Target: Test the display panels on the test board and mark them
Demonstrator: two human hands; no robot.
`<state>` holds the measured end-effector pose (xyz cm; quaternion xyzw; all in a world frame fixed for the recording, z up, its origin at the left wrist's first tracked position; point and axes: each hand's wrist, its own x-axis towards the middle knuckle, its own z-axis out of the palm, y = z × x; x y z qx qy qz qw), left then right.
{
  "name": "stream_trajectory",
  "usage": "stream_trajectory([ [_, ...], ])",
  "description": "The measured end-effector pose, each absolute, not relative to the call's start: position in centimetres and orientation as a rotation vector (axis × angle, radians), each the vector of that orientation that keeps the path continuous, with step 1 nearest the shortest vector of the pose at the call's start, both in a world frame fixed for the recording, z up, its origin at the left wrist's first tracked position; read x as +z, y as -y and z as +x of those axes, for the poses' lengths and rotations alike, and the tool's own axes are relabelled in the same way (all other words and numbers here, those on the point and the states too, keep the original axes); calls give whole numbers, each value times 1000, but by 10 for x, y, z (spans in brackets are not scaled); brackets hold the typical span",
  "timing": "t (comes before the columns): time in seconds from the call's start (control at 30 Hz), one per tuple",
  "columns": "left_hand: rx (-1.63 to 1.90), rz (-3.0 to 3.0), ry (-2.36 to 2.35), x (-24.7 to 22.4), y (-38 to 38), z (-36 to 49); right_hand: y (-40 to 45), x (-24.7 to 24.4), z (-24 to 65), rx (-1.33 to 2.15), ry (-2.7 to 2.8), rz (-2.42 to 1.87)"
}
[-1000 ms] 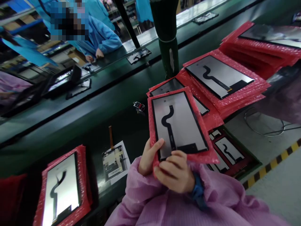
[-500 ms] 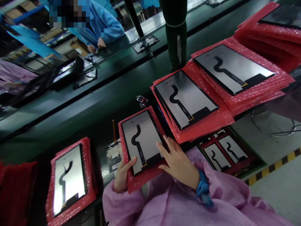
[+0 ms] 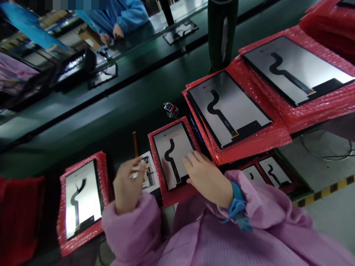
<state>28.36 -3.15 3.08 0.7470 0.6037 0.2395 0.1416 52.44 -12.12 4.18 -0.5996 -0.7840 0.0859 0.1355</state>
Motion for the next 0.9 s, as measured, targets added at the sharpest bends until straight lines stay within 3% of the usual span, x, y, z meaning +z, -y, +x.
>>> stream_trajectory([
  [0.1, 603, 2205, -1978, 31, -25, 278, 73, 47, 517, 279, 2284, -1642],
  [0.27, 240, 2110, -2169, 10, -65, 283, 23, 12, 504, 399, 2319, -1605],
  [0.53, 618, 1857, -2024, 0, -69, 262, 31, 2, 504, 425, 2365, -1582],
  [0.67, 799, 1532, -1728, -2, -72, 256, 34, 7, 500, 480, 2336, -1548],
  [0.9, 1126, 1500, -1424, 1, -66, 261, 34, 11, 488, 1040, 1774, -1302],
])
